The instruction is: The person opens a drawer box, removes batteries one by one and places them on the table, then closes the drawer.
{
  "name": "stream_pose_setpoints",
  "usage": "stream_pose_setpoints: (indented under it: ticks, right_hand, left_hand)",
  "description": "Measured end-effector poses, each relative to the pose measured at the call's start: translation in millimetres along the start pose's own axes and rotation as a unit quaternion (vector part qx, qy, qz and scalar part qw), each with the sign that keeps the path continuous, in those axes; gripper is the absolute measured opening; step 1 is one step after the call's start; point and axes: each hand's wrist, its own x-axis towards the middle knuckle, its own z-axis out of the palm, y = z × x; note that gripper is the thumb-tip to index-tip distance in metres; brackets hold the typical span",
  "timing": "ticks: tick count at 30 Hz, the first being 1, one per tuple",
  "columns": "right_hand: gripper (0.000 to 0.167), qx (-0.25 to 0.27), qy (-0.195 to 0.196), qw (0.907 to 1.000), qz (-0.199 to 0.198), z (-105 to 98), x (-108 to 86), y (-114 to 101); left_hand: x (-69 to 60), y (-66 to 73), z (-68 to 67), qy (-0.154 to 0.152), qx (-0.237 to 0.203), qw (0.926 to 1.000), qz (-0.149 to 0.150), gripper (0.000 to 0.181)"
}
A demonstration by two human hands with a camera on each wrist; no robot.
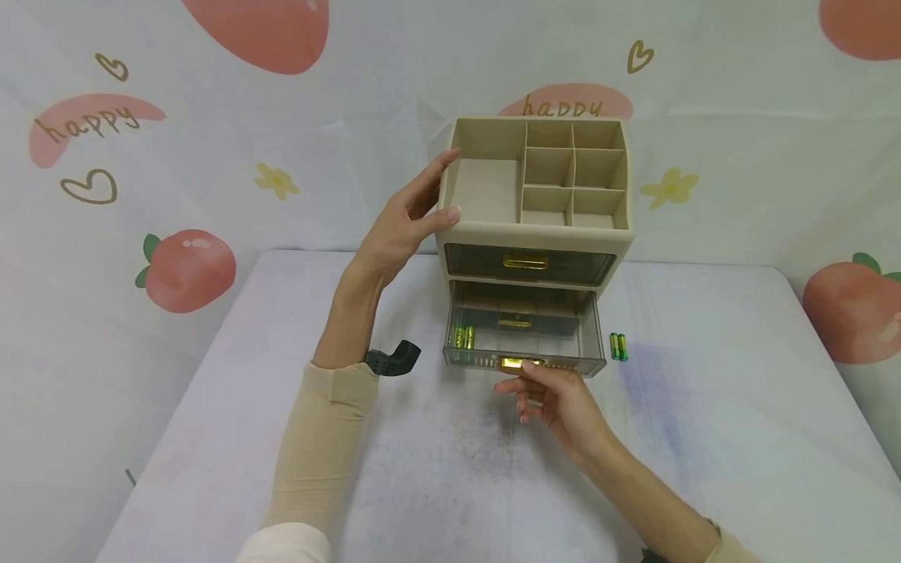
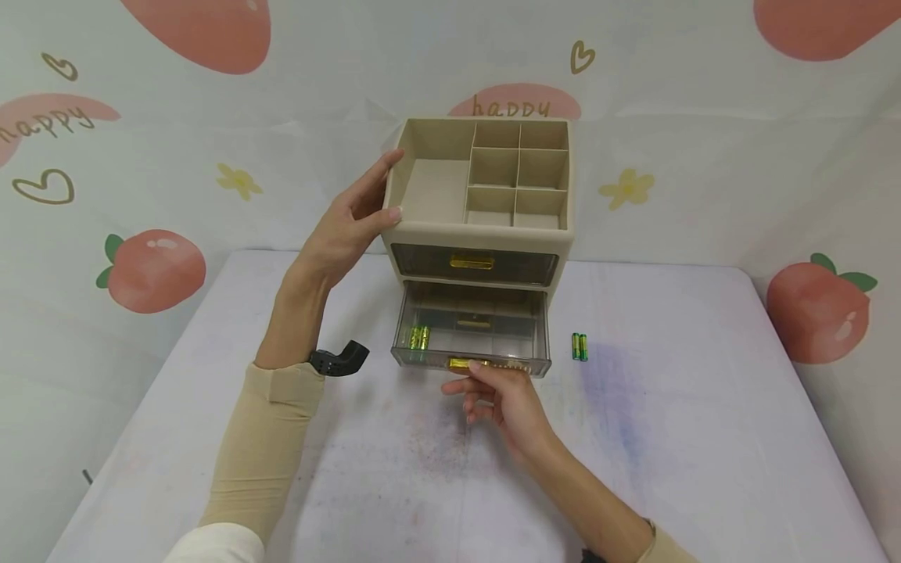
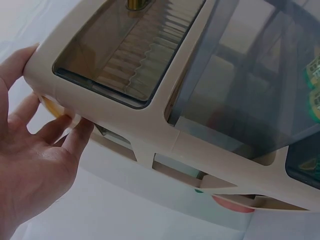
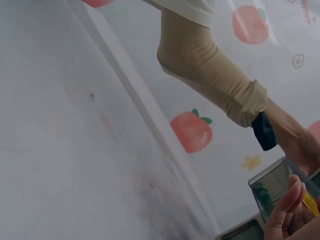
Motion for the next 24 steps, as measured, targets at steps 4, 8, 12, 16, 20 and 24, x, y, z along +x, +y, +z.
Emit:
stream_pose_setpoints:
  ticks: [4, 8, 12, 16, 20, 24]
  right_hand:
    - [0.027, 0.0, -0.002, 1.0, 0.001, 1, -3.7, 2]
    - [0.027, -0.001, 0.004, 1.0, 0.006, 3, -6.9, 4]
    - [0.029, -0.006, -0.002, 0.9999, 0.009, 3, -9.8, 6]
    - [0.029, -0.002, -0.005, 0.9999, 0.013, 3, -11.7, 8]
    - [0.029, 0.002, -0.008, 0.9999, 0.013, 3, -12.6, 10]
    - [0.029, 0.001, -0.012, 0.9998, 0.016, 3, -13.2, 11]
  left_hand:
    - [0.7, -0.6, -0.3, 0.002, -0.004, 1.0, -0.001, 0.069]
    - [0.9, -1.0, -0.4, 0.001, -0.005, 1.0, 0.0, 0.069]
    - [0.5, -1.0, -0.3, 0.001, -0.004, 1.0, -0.001, 0.069]
    - [0.5, -0.7, -0.3, 0.001, -0.003, 1.0, -0.002, 0.07]
    - [0.4, -0.6, -0.1, 0.002, -0.003, 1.0, -0.001, 0.069]
    - [0.6, -0.6, 0.1, 0.002, -0.003, 1.0, 0.0, 0.069]
